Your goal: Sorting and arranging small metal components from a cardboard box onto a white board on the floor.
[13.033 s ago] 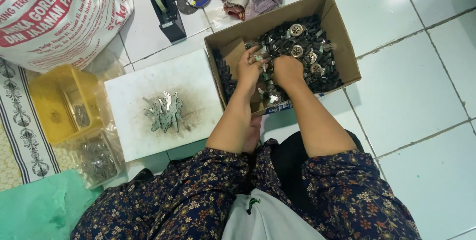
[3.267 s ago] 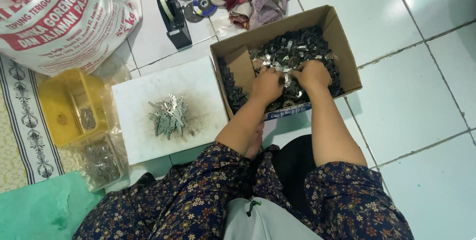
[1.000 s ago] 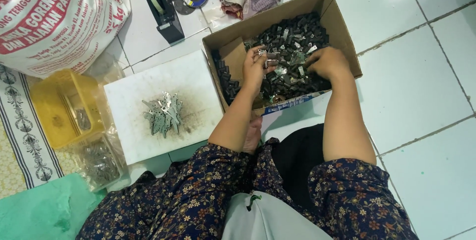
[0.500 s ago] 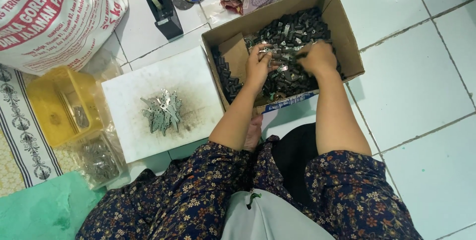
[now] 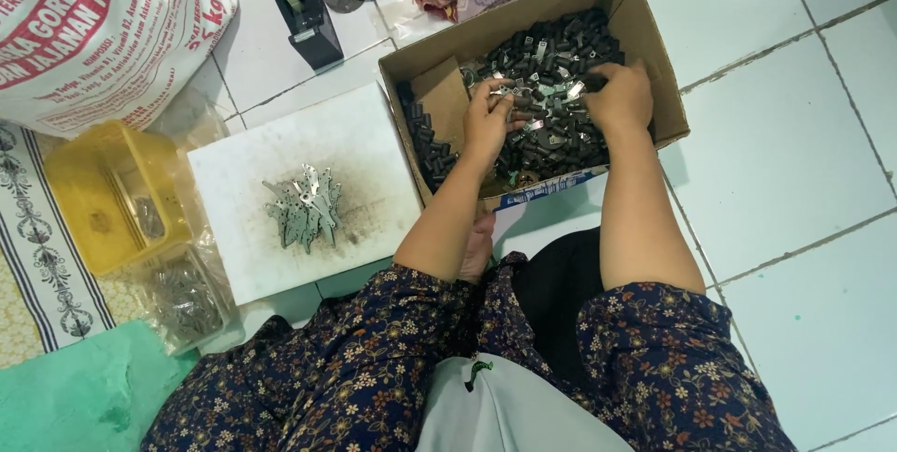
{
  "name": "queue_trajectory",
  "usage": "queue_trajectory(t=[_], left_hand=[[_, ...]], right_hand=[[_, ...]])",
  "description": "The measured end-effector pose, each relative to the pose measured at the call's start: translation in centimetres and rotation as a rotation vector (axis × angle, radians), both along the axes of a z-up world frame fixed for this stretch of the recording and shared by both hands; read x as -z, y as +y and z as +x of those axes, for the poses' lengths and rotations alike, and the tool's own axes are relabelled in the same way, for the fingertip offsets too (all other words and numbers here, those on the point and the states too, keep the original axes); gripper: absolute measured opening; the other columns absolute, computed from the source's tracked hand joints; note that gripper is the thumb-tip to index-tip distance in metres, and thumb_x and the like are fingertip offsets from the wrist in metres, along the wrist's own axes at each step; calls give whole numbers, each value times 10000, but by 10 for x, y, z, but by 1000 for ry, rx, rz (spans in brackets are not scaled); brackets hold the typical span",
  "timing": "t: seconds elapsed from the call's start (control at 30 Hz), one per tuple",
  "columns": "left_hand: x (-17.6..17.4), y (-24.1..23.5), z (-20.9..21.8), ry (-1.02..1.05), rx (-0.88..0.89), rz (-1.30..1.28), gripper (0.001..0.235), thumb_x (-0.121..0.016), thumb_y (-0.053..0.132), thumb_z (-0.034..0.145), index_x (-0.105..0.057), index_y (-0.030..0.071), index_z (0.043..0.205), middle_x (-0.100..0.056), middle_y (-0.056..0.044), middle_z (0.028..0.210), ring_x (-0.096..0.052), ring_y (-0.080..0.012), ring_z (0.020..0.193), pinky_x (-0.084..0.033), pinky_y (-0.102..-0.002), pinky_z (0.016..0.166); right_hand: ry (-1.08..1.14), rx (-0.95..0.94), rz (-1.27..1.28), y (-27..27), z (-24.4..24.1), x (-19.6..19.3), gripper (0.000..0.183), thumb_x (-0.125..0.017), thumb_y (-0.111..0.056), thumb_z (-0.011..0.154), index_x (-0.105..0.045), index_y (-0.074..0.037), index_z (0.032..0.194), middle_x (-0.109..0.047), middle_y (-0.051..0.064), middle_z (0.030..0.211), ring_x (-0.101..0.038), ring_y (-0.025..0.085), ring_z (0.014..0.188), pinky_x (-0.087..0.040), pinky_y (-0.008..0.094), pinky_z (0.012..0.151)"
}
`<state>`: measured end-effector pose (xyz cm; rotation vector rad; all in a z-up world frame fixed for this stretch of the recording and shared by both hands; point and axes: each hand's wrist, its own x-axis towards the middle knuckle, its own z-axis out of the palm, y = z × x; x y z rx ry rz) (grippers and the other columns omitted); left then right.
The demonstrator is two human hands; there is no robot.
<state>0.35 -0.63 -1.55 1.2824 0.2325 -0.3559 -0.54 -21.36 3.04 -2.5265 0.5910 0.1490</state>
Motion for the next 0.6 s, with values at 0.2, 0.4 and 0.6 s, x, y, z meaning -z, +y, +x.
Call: queue_trajectory(t=[0.2, 0.4, 0.6], left_hand=[[-5, -3, -3, -15, 78, 111, 220, -552, 68, 1020, -648, 95, 1216, -696, -249, 1087, -752, -324, 851, -696, -374, 661], [-10, -5, -4, -14, 53, 103, 240, -521, 53, 1026, -628, 78, 1239, -683, -251, 1077, -744, -293, 824, -697, -363, 676], [-7, -4, -3, -2, 19, 93, 241, -531, 50, 1026, -627, 78, 1246, -655, -259, 1108, -725, -309, 868, -687, -373, 700]], right_hand=[[452, -250, -29, 46, -2, -89, 1049, -987, -310, 644, -489, -40, 1526, -292, 335, 1574, -255, 583, 1446, -380, 726, 1100], [475, -319, -36, 59, -3, -63, 1080, -1026, -211, 526, -500, -56, 1457, -232, 350, 1564, -448, 640, 1320, -447, 731, 1041], [174, -192, 5, 11, 4, 16, 670, -936, -114, 680, -699, -32, 1302, -599, 373, 1243, -616, 562, 1160, -535, 608, 928]])
